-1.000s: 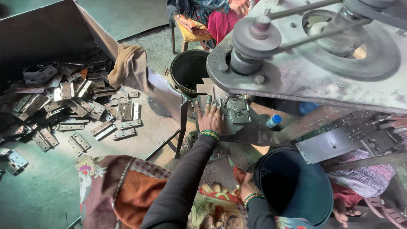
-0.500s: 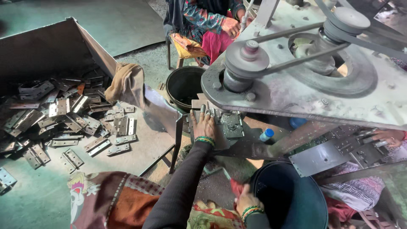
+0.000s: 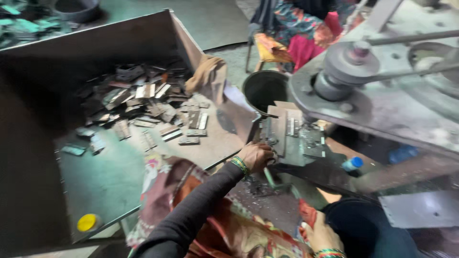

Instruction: The person repeatedly places small metal pieces into a press machine and operates the lever to process them. The person handles the metal pieces one at a time, positioning them under the press and then releasing them after the cycle.

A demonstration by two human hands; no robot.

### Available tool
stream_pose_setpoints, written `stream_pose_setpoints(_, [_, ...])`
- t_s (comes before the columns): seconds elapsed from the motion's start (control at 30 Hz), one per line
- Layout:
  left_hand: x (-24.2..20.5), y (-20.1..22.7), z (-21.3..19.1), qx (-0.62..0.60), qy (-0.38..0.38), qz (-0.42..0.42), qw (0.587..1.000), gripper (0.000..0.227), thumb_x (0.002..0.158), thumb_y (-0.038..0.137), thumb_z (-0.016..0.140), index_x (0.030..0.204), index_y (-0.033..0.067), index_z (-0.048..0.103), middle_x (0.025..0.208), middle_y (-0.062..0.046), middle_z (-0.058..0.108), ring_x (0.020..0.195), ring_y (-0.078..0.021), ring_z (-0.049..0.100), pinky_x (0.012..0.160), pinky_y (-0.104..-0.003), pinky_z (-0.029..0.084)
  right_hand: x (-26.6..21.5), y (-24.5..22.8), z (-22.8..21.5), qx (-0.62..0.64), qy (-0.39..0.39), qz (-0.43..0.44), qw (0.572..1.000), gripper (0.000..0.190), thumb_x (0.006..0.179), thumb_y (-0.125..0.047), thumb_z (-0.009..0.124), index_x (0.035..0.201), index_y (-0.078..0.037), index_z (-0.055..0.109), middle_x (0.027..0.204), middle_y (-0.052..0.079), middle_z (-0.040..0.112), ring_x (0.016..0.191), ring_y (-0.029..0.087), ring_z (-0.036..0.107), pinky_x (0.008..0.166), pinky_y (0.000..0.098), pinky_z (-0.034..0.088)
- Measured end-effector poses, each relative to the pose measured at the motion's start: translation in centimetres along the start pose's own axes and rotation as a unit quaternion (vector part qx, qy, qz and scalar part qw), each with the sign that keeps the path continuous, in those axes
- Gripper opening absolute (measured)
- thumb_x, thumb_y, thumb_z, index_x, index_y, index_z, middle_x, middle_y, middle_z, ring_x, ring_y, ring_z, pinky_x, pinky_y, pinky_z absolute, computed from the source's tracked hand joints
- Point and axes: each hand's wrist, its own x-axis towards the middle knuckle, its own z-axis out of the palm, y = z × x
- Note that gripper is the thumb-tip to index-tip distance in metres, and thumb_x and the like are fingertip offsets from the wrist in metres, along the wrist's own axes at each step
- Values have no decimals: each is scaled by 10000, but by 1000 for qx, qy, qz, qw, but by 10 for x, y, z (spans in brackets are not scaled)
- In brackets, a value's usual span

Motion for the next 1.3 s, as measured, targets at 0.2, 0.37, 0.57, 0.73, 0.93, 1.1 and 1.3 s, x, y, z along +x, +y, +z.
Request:
stream_pose_setpoints(0.2, [-62,-130,-41,2,-103,-429,897,382,904,422,725,1246,252,700,1241,-49,727,1060,-210,727,988,-391,579,2,1,41,49,40,0,998,799,831,-585,652,1505,-275,355,969,257,778,947,450,764,847,561,597])
stream_pose_setpoints(0.37, [-86,-188,-1,208,98,-546,806,219,953,229,607,1158,197,678,1215,-1,676,1215,-284,551,1032,-675,363,5,3,64,87,37,-29,995,801,816,-617,655,1472,-256,370,993,285,753,968,481,733,845,590,567])
stream_pose_setpoints(0.57, [-80,-187,14,214,138,-484,837,98,910,183,635,999,167,672,1029,-9,743,1204,-248,566,971,-562,392,7,10,57,96,45,-29,994,793,824,-621,619,1473,-230,382,1027,269,755,985,470,737,850,578,574])
stream_pose_setpoints(0.73, [-88,-163,1,145,131,-472,860,270,805,148,698,1064,139,622,1007,-62,742,1162,-268,580,947,-510,404,-4,6,55,76,42,-5,996,769,858,-618,611,1465,-198,396,1014,276,750,976,470,728,851,563,571])
stream_pose_setpoints(0.93, [-82,-154,-1,245,191,-496,811,327,733,150,710,1048,138,625,1055,-68,729,1171,-284,566,866,-525,417,-15,-1,42,101,43,-8,994,754,860,-608,604,1459,-196,403,1018,270,753,978,464,731,842,552,574])
stream_pose_setpoints(1.1, [-85,-163,6,207,100,-517,825,242,871,126,682,1105,150,626,1086,-45,734,1207,-257,565,969,-499,418,-22,-2,36,99,32,-2,995,766,852,-591,617,1472,-198,400,1027,272,750,985,467,726,845,552,571])
stream_pose_setpoints(1.3, [-84,-146,-14,103,90,-531,836,300,853,153,696,1143,164,620,1077,-50,747,1212,-259,569,966,-510,411,-21,-5,35,106,46,-15,993,754,868,-591,609,1472,-190,403,1025,288,744,998,480,716,857,557,562])
